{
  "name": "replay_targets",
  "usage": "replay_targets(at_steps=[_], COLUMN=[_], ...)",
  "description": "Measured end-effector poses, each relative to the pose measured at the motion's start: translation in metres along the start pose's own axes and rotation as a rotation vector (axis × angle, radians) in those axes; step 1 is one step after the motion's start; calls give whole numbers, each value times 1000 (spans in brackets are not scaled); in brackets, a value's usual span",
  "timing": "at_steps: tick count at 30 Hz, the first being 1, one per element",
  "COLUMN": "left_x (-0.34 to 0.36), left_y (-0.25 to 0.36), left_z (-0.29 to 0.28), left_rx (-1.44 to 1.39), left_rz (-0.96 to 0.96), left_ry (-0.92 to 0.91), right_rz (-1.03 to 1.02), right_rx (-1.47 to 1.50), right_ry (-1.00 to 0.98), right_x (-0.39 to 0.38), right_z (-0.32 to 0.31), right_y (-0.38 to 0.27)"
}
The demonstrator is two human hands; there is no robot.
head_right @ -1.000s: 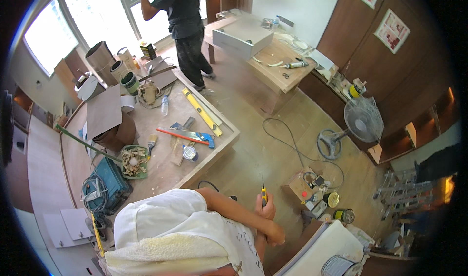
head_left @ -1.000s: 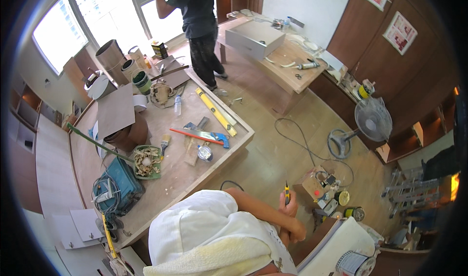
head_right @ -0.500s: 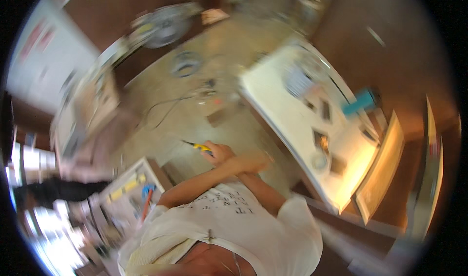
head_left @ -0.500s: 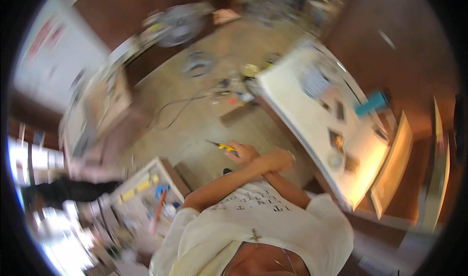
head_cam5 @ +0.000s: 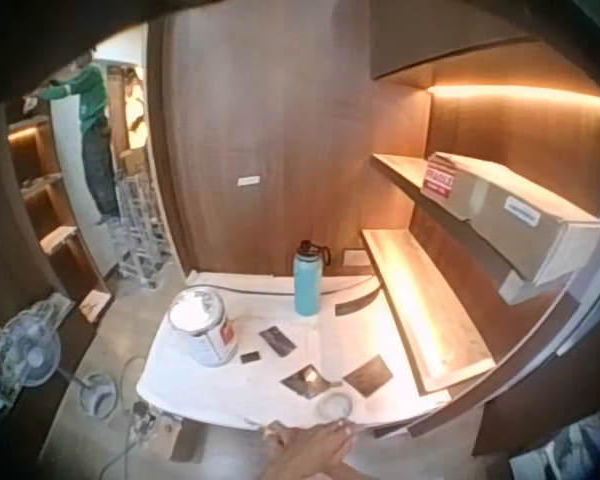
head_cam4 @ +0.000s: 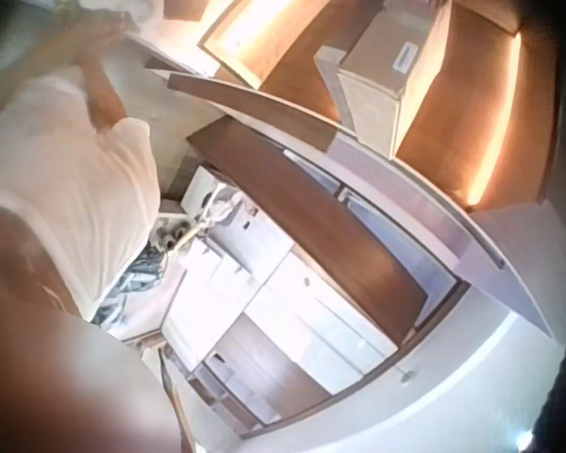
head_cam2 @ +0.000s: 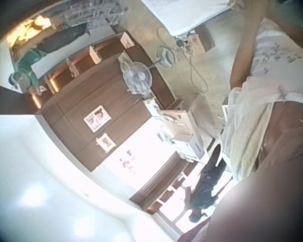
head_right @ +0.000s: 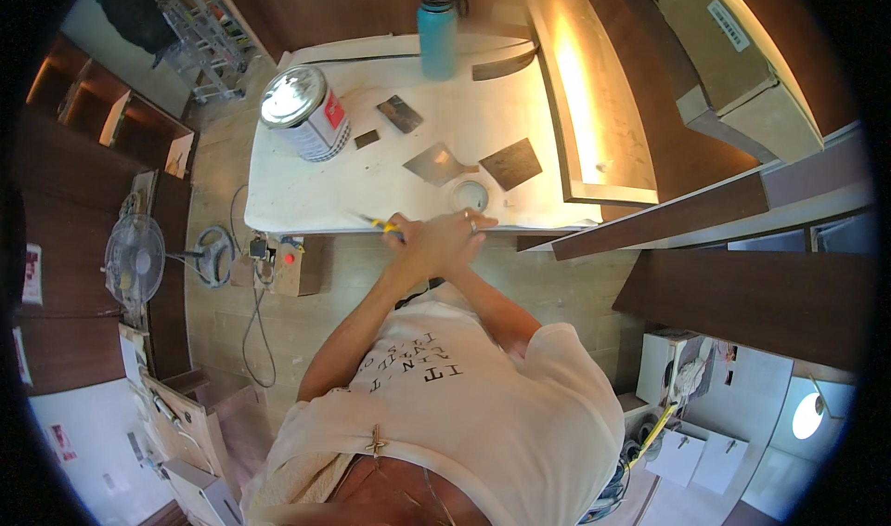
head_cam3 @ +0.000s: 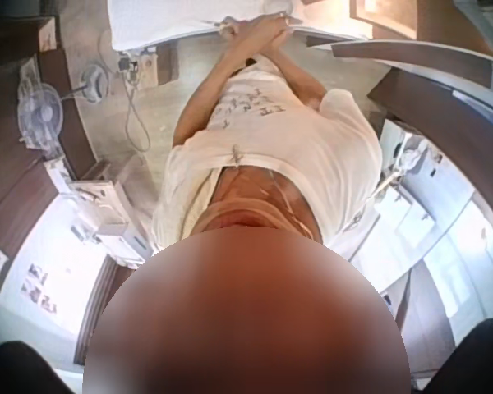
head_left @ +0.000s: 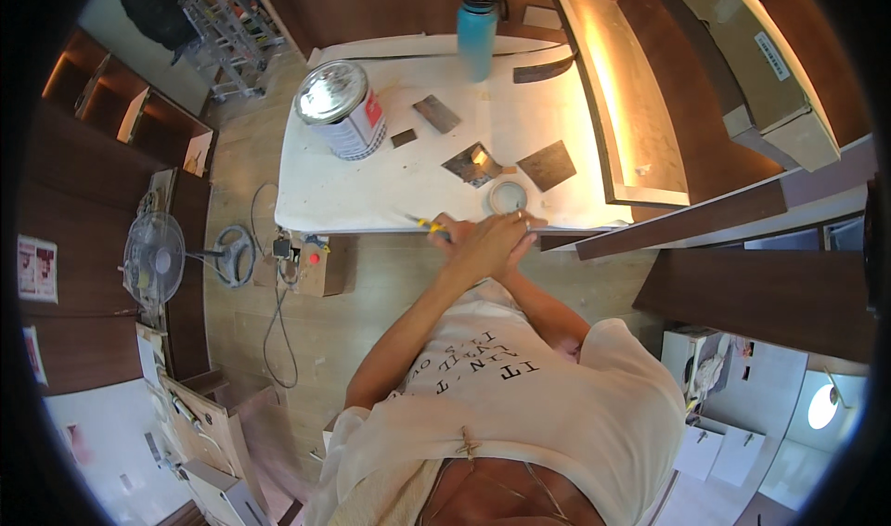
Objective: The person uses a utility knife to trim the edge of a curved wooden cabinet or countertop. They repeatedly run the blade along the seam, occasionally pausing to adjust their grip or reposition the tool.
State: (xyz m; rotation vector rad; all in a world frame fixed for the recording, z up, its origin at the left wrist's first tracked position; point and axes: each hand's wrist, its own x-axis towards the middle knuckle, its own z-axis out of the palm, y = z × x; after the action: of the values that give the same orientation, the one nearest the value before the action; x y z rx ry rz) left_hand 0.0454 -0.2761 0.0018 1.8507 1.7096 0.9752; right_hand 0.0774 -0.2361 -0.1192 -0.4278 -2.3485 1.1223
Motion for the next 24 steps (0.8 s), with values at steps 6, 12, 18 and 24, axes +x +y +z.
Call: replay_targets(at_steps=[6,12,18,24], left_x=[93,166,236,318], left_y=[-4,-25,-80,-125], left_z=[-29,-67,-56,-33], left_rx=[-56,-58,20,182], left_rz=[-15,33,256,320], left_ry=[79,86,196,239], right_rz=[464,639,607,609], right_rx=[311,630,634,529], right_ry=[277,522,758,882], right_x=[-13,2,24,41], right_z=[-80,-127,-120,-122], right_y=[75,55,46,50])
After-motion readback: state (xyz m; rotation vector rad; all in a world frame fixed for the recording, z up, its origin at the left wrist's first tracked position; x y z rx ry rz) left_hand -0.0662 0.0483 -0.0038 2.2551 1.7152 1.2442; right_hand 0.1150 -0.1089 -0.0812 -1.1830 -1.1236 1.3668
